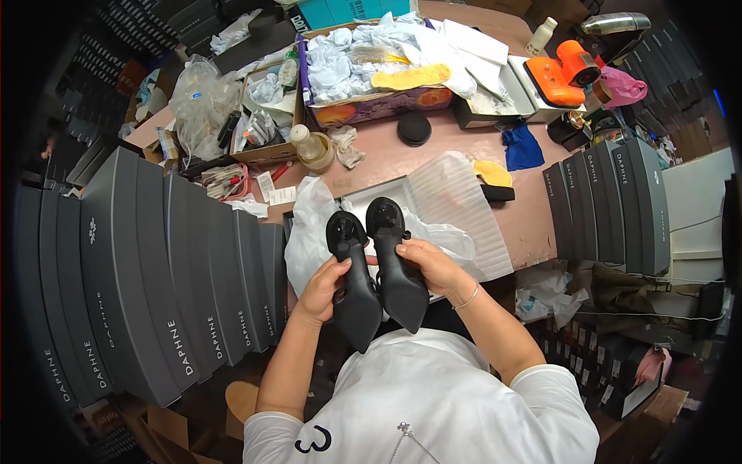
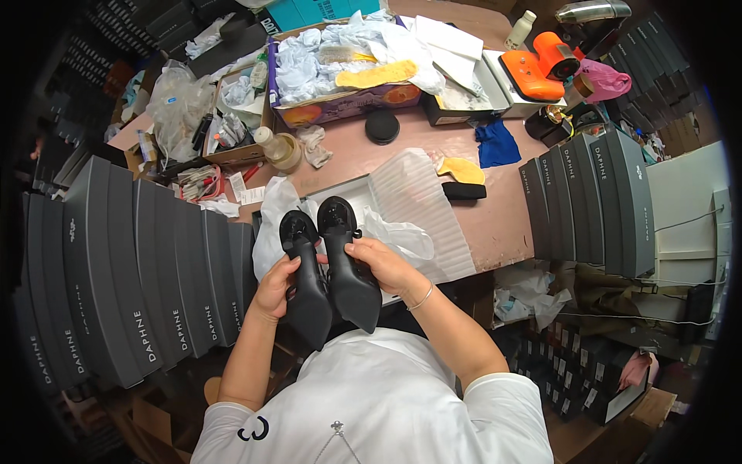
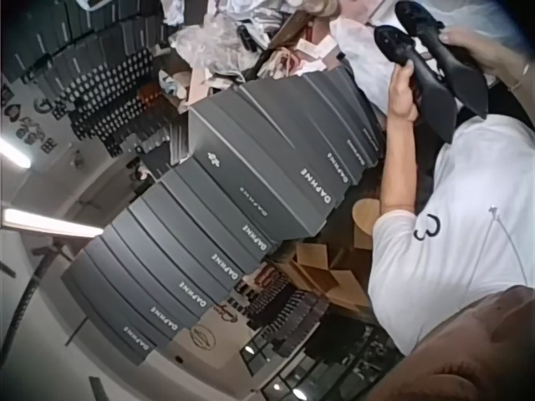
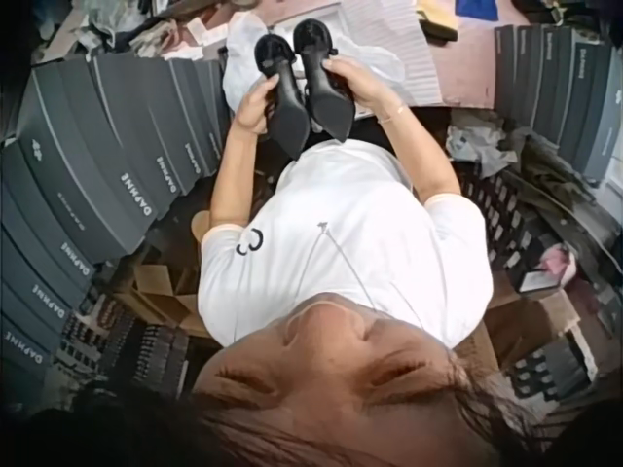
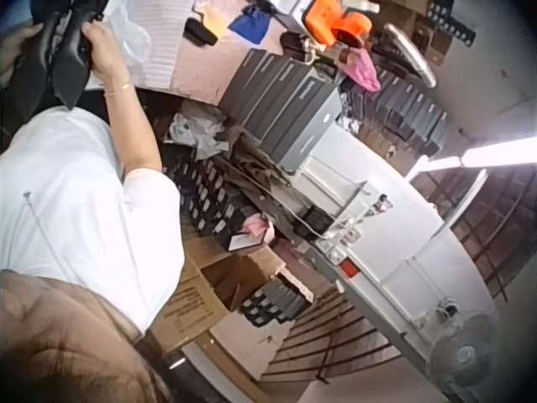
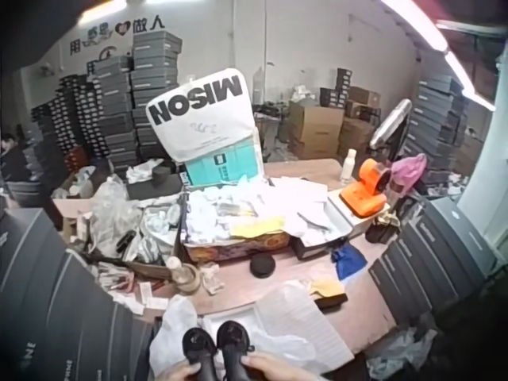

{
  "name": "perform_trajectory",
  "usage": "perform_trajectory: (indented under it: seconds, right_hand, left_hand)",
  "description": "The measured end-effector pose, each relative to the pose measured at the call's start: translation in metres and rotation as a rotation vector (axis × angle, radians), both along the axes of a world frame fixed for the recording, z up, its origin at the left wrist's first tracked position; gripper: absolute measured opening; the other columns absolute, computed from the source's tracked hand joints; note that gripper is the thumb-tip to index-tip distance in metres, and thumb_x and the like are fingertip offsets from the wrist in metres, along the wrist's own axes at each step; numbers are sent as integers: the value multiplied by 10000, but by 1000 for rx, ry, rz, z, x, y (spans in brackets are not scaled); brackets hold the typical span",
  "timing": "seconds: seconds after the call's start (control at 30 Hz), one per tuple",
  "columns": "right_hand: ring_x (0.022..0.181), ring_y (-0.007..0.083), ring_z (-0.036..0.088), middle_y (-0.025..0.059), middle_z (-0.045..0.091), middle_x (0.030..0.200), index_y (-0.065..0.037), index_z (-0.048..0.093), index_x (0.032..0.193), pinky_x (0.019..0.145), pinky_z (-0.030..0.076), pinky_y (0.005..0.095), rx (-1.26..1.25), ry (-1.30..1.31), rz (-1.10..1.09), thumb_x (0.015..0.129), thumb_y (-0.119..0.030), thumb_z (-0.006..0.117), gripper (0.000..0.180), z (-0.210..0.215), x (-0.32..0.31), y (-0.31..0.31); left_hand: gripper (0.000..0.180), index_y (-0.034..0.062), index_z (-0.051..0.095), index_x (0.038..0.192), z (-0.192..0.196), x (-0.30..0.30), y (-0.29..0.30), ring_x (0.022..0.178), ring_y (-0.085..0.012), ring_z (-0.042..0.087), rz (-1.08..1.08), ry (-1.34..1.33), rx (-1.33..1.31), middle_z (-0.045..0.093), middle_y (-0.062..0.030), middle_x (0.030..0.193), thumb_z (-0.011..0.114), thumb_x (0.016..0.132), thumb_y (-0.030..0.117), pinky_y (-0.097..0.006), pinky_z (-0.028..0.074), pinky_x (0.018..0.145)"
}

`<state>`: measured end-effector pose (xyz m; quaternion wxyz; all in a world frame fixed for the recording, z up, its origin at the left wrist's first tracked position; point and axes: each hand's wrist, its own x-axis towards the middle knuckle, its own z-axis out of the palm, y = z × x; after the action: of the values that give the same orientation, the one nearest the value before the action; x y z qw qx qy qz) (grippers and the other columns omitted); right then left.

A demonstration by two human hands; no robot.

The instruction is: Scan shoes and pack them into boxes with tissue paper.

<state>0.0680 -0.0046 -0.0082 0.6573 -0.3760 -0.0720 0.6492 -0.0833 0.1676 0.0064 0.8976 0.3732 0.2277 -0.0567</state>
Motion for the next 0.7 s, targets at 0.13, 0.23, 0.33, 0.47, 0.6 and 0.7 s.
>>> perform_trajectory:
  seconds: [0.13, 0.23, 0.33, 0.47, 0.6, 0.7]
  right_hand:
    - [928, 139, 635, 152, 606, 1210, 54, 487, 1270, 808, 532, 272, 11, -78, 0, 973, -208, 454, 397, 10, -5, 1]
    - [908, 153, 643, 198, 592, 1218, 73, 486, 1246, 796, 544, 288, 22, -87, -18, 969, -185, 453, 380, 16, -10, 3]
    - [902, 146, 641, 185, 601, 1204, 75, 501, 1228, 795, 545, 288, 16, -110, -17, 967, -183, 456, 370, 19, -16, 6]
    - [894, 141, 639, 172, 611, 1188, 70, 520, 1211, 790, 545, 283, 9, -105, -9, 960, -185, 469, 362, 16, -23, 8]
    - [972, 131, 618, 134, 612, 1216, 43, 489, 1283, 849, 511, 265, -3, -111, 60, 976, -179, 440, 382, 7, -23, 6]
    - [860, 135, 640, 153, 638, 1132, 67, 543, 1186, 766, 549, 274, -10, -122, -17, 954, -187, 466, 352, 7, -29, 11]
  left_hand:
    - [448, 4, 406, 1353, 9, -4, 1, 883, -148, 635, -22, -34, 9, 592, -134, 1177, 461, 971, 230, -278, 541, 760]
    - [443, -3, 396, 1347, 11, -10, 4, 880, -149, 634, -48, -59, 5, 589, -126, 1180, 460, 977, 230, -279, 542, 761]
    - [398, -11, 433, 1294, 13, -17, 5, 906, -148, 628, -35, -80, 4, 584, -117, 1182, 460, 976, 227, -282, 542, 763]
    - [367, -10, 467, 1266, 13, -26, 7, 926, -145, 622, -30, -89, 14, 587, -109, 1179, 465, 971, 208, -279, 539, 778]
    - [357, -4, 476, 1260, 13, -30, 6, 913, -132, 621, -15, -62, 43, 609, -93, 1128, 468, 970, 203, -265, 533, 769]
    - [341, 0, 507, 1231, 6, -33, 8, 894, -112, 617, -28, -66, 73, 628, -72, 1055, 483, 968, 215, -255, 526, 756]
